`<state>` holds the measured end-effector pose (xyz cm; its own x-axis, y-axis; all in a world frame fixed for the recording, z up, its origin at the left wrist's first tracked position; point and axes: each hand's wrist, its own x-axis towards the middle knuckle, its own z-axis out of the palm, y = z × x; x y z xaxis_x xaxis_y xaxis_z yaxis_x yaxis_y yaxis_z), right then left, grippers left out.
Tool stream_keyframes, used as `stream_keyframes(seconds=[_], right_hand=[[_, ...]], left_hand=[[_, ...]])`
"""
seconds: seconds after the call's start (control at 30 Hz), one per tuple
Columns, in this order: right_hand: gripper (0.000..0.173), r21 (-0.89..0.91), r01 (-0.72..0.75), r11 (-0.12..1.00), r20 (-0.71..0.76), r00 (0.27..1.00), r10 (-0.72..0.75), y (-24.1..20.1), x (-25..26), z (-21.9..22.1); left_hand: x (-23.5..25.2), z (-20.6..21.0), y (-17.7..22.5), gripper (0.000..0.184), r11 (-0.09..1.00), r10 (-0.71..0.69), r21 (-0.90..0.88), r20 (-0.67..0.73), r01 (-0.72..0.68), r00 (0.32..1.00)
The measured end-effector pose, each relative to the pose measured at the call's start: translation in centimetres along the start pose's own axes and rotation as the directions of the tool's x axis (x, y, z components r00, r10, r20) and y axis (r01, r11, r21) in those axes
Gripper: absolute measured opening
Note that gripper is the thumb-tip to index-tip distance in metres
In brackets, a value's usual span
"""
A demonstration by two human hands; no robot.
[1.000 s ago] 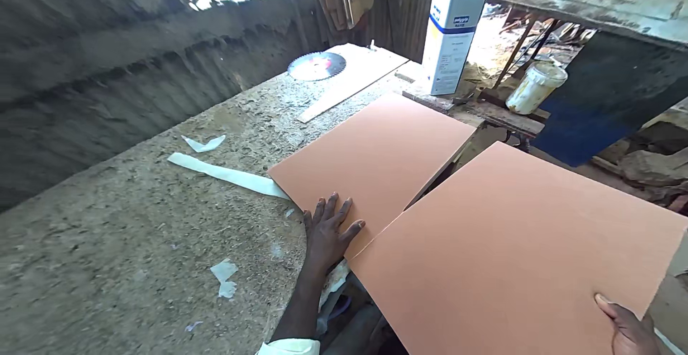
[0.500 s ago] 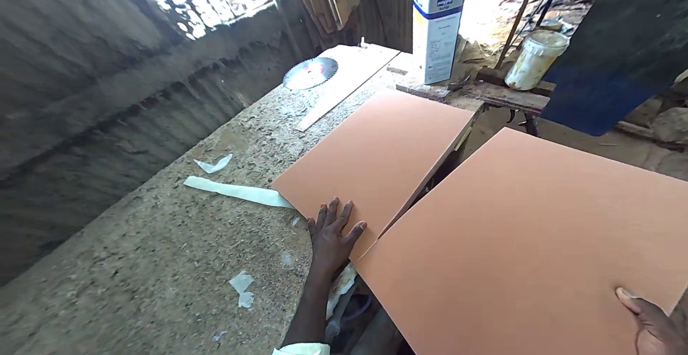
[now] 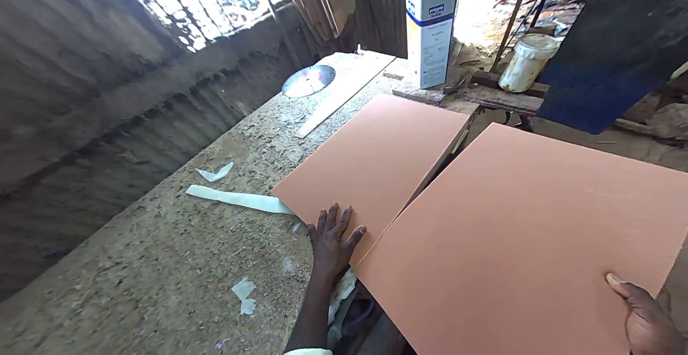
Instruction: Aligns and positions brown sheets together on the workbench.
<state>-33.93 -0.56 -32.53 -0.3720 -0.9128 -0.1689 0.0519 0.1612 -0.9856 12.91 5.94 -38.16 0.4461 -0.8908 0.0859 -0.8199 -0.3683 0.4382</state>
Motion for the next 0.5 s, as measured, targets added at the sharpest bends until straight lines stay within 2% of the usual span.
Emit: stream_keyframes(seconds=[0.27,0.43,0.5], right_hand=[[0.060,0.007,0.002,1.000,0.002,1.000,-0.002,0.19,0.57,0.31],[0.053,0.038,-0.015,0.999,-0.014,1.000,0.016,-0.09,0.34,0.76],[0.056,0.045,-0.022,0.999,-0.012,1.000,0.023,0.06,0.45,0.70]], left_hand=[[0.04,0.00,0.10,0.071,1.000,-0.010,-0.009,0.001,0.010,1.000],[0.01,-0.01,0.07,0.072,1.000,-0.011,-0.019,-0.003,0.011,1.000],[0.00,0.07,0.00,0.072,1.000,-0.008,-0.021,-0.012,0.008,1.000]])
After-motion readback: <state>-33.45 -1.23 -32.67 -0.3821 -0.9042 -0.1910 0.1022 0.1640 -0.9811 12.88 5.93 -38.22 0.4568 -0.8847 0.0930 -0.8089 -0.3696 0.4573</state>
